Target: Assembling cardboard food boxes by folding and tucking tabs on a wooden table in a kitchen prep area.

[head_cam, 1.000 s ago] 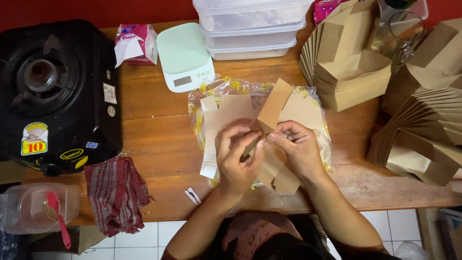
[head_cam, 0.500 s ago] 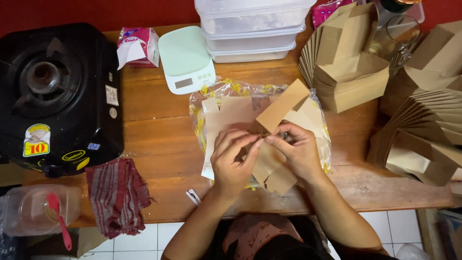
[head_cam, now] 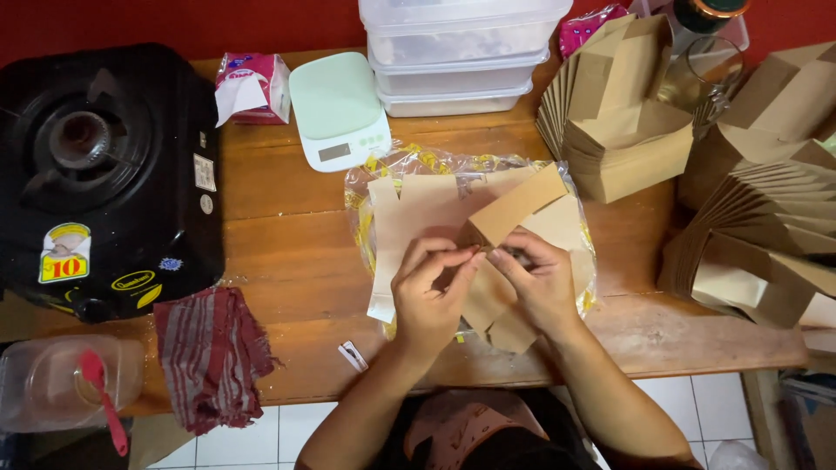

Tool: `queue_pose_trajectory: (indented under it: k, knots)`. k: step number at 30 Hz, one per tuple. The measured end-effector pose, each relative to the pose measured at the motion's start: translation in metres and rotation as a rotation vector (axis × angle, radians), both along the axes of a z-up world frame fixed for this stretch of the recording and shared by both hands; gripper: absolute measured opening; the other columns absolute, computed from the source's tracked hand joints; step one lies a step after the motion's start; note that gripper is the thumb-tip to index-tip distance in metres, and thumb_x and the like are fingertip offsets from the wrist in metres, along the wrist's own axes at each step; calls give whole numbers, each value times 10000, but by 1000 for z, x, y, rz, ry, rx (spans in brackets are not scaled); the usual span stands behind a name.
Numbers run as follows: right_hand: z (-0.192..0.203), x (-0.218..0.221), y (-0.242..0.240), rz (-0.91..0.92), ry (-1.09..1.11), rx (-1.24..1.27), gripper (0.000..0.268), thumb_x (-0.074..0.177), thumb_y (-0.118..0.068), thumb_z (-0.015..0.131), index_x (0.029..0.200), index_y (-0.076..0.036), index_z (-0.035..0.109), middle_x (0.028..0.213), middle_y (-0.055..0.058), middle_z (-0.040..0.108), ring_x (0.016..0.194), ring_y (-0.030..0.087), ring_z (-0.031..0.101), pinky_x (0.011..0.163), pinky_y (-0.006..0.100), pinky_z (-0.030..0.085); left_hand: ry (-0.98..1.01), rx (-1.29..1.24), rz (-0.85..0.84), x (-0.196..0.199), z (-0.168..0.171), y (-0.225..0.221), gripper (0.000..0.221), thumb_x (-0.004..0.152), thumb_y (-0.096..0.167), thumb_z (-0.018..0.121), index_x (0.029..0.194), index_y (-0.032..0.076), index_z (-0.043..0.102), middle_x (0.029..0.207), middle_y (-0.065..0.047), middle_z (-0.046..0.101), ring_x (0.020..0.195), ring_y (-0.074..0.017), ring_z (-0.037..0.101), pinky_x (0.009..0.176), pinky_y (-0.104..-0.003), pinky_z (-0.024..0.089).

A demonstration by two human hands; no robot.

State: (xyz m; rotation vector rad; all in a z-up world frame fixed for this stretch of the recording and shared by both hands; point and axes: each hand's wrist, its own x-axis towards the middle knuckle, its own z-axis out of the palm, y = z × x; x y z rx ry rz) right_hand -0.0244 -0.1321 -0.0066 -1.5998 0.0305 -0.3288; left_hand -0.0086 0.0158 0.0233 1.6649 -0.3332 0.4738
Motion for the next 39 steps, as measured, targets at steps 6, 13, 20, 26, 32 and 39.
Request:
queue_pose_trajectory:
  k: [6, 13, 20, 26, 32, 39]
  knots:
    - [-23, -6, 0, -62, 5, -12, 73, 836, -16, 770, 846, -8, 697, 714, 44, 585, 679, 73, 519, 613, 208, 434, 18, -3, -23, 0, -8, 5, 113, 798, 97, 812, 892, 69, 756, 880, -72, 688, 782, -241, 707, 698, -332, 568]
    - [-20, 1, 3, -42, -47, -220, 132, 781, -125, 828, 798, -51, 720, 622, 32, 489, 573, 81, 406, 528, 233, 372, -134, 61, -161, 10, 5, 5, 290, 916, 123, 685, 1179, 11, 639, 1256, -181, 593, 1162, -377, 610, 947, -446, 518]
    - [10, 8, 1, 38, 106, -26, 140, 842, -72, 754, 729, -34, 680, 534, -25, 473, 543, 51, 389, 500, 193, 347, -204, 98, -108, 21, -7, -2, 210, 924, 130, 640, 1107, 70, 724, 1164, -137, 661, 986, -275, 707, 887, -354, 573]
    - [2, 16, -8, 36, 151, -123, 112, 884, -66, 713, 789, -19, 676, 550, 28, 568, 564, 70, 458, 533, 225, 407, -184, 160, -111, 27, -2, -9, 251, 910, 112, 643, 1150, 49, 680, 1203, -183, 630, 1046, -327, 681, 913, -402, 557]
    - [32, 14, 8, 40, -31, -501, 42, 841, -53, 720, 865, -44, 754, 686, 116, 721, 589, 236, 653, 575, 332, 526, -132, 261, 46, 25, -28, -11, 416, 947, 24, 432, 1344, -12, 550, 1310, -243, 593, 1098, -358, 659, 898, -415, 568]
    - [88, -29, -13, 253, -402, -785, 252, 973, -196, 503, 1115, -52, 652, 1122, 91, 677, 1013, 289, 649, 913, 379, 507, -17, 555, 273, 45, -51, 40, 582, 918, -87, 467, 1476, 56, 386, 1259, -67, 697, 510, -104, 456, 436, -288, 430]
